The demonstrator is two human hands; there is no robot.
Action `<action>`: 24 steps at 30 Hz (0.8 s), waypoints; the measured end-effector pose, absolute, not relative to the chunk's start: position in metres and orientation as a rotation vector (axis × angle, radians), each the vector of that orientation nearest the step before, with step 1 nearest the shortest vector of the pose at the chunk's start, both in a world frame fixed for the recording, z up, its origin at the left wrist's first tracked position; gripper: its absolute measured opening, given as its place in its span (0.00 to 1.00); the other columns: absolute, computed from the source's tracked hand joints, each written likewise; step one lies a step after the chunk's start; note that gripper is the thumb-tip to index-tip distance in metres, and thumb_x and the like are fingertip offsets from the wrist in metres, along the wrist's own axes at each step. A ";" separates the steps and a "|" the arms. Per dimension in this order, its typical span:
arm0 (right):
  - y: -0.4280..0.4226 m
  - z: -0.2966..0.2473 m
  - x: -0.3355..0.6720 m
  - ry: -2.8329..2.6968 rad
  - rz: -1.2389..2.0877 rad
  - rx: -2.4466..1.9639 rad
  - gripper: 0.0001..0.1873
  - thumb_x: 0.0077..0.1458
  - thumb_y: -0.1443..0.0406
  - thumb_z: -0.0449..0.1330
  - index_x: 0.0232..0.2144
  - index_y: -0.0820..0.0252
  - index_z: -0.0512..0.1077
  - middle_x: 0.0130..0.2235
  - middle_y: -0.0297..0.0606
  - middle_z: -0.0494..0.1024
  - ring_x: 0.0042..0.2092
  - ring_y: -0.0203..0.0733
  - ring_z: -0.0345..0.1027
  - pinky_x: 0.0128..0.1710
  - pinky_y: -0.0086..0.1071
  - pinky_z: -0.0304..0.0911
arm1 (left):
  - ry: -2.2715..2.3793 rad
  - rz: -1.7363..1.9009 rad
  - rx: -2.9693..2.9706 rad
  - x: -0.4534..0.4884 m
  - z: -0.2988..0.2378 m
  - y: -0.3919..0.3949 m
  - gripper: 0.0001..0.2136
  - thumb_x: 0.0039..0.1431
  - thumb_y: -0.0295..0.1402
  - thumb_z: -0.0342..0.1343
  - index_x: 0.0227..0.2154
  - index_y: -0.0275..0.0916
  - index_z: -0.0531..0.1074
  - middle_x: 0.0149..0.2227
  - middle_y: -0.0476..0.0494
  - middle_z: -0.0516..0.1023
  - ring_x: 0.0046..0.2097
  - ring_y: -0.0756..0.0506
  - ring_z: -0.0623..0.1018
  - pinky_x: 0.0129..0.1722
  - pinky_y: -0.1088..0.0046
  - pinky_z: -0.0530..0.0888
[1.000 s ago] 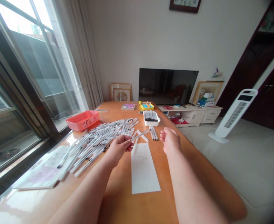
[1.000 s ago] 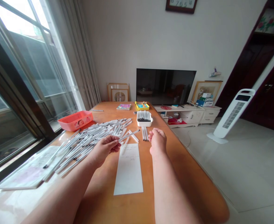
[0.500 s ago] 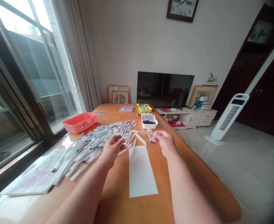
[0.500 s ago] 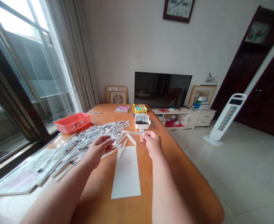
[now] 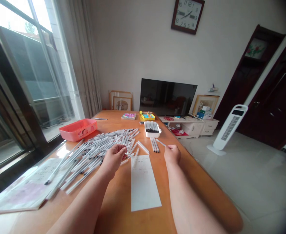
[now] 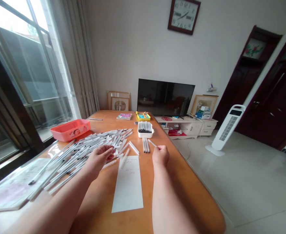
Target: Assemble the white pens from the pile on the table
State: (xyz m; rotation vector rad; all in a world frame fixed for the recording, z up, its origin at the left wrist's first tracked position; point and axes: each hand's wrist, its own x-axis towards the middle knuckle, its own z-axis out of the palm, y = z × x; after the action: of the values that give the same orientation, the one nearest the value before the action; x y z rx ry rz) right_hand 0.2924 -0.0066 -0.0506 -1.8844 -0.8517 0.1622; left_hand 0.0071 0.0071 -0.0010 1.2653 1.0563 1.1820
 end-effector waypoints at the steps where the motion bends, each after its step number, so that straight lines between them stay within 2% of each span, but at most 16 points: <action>1: -0.006 -0.052 0.292 -0.848 0.151 -1.923 0.14 0.53 0.57 0.55 0.36 0.56 0.76 0.37 0.46 0.82 0.38 0.50 0.75 0.33 0.36 0.65 | 1.057 1.182 1.275 0.007 -0.001 0.007 0.21 0.47 0.48 0.66 0.37 0.36 0.75 0.33 0.44 0.78 0.32 0.49 0.76 0.36 0.71 0.72; 6: 0.000 -0.057 0.290 -0.901 0.184 -2.019 0.12 0.52 0.56 0.58 0.31 0.53 0.78 0.34 0.42 0.82 0.36 0.50 0.75 0.32 0.36 0.63 | 1.069 1.197 1.298 0.007 -0.002 0.007 0.20 0.49 0.48 0.65 0.37 0.36 0.75 0.32 0.44 0.78 0.32 0.49 0.75 0.36 0.71 0.72; 14: 0.004 -0.065 0.299 -0.978 0.213 -2.040 0.19 0.52 0.62 0.56 0.44 0.54 0.80 0.44 0.44 0.83 0.43 0.49 0.76 0.38 0.34 0.66 | 1.061 1.219 1.291 0.004 -0.003 0.010 0.20 0.47 0.49 0.66 0.35 0.38 0.77 0.32 0.44 0.79 0.32 0.48 0.76 0.36 0.71 0.72; 20: 0.006 -0.064 0.297 -1.069 0.219 -2.116 0.15 0.46 0.61 0.61 0.36 0.52 0.83 0.43 0.47 0.82 0.42 0.53 0.75 0.38 0.38 0.65 | 1.049 1.274 1.294 -0.001 -0.002 0.014 0.18 0.47 0.48 0.66 0.33 0.37 0.76 0.28 0.45 0.77 0.29 0.49 0.73 0.32 0.73 0.70; 24: 0.006 -0.062 0.294 -1.105 0.192 -2.159 0.16 0.46 0.61 0.61 0.38 0.50 0.83 0.45 0.46 0.81 0.43 0.52 0.74 0.39 0.38 0.65 | 1.074 1.274 1.292 -0.004 0.002 0.014 0.19 0.47 0.48 0.65 0.33 0.37 0.76 0.29 0.44 0.77 0.28 0.49 0.73 0.31 0.72 0.70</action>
State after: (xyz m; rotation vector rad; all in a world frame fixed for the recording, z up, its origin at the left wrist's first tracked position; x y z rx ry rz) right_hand 0.2943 0.0061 -0.0619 -2.1587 -1.1048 0.1921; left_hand -0.0041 0.0136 0.0024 1.2916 1.0737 1.2739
